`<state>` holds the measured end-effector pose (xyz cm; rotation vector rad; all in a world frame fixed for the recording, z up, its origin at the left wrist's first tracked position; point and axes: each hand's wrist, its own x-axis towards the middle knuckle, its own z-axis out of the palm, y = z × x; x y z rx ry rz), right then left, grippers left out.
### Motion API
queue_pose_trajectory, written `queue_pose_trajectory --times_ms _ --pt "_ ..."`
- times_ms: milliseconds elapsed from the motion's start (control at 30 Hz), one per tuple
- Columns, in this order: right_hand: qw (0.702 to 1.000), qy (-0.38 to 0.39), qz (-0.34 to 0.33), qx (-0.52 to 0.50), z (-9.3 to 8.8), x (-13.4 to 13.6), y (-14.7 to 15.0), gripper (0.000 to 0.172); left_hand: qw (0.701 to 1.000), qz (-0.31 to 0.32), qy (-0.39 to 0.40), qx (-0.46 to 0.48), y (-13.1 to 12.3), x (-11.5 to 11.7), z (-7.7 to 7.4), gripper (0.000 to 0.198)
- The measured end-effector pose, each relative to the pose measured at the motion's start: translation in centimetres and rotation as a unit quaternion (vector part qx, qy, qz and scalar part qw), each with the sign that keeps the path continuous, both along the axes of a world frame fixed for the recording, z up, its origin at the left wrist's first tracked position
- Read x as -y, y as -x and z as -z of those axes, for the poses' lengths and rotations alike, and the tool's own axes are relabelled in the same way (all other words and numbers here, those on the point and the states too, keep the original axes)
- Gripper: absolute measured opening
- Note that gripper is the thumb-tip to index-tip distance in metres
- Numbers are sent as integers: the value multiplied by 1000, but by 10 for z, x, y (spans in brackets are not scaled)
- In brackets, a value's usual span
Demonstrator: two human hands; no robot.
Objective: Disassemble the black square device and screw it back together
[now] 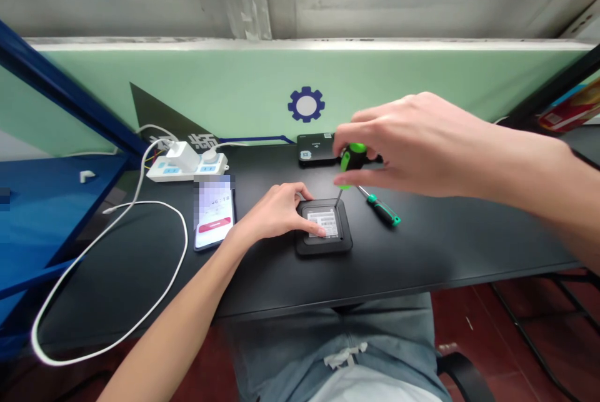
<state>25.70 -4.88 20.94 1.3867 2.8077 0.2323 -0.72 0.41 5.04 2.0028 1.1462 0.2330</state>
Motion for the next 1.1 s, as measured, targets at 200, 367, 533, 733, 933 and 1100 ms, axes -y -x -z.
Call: queue_pose_trajectory --times_ms 200,367,533,733,933,1100 --pt "998 53 -37 -28 -1 -2 -5 21 1000 -2 -8 -1 -1 1 -1 79" --pt "1000 13 -3 -13 0 -3 -3 37 1000 -5 -6 -1 -1 1 -1 80" --pt "997 55 -40 -30 -1 -1 1 25 1000 0 -10 -5 -1 1 0 80" --pt "999 24 40 -9 9 -2 5 44 1000 0 -7 -13 0 0 -1 81" --pt "992 105 23 -74 15 3 2 21 1000 -6 -5 -3 -2 5 -2 83" --pt "993 30 34 -105 -4 10 -7 21 941 -229 80 237 -1 30 -6 65"
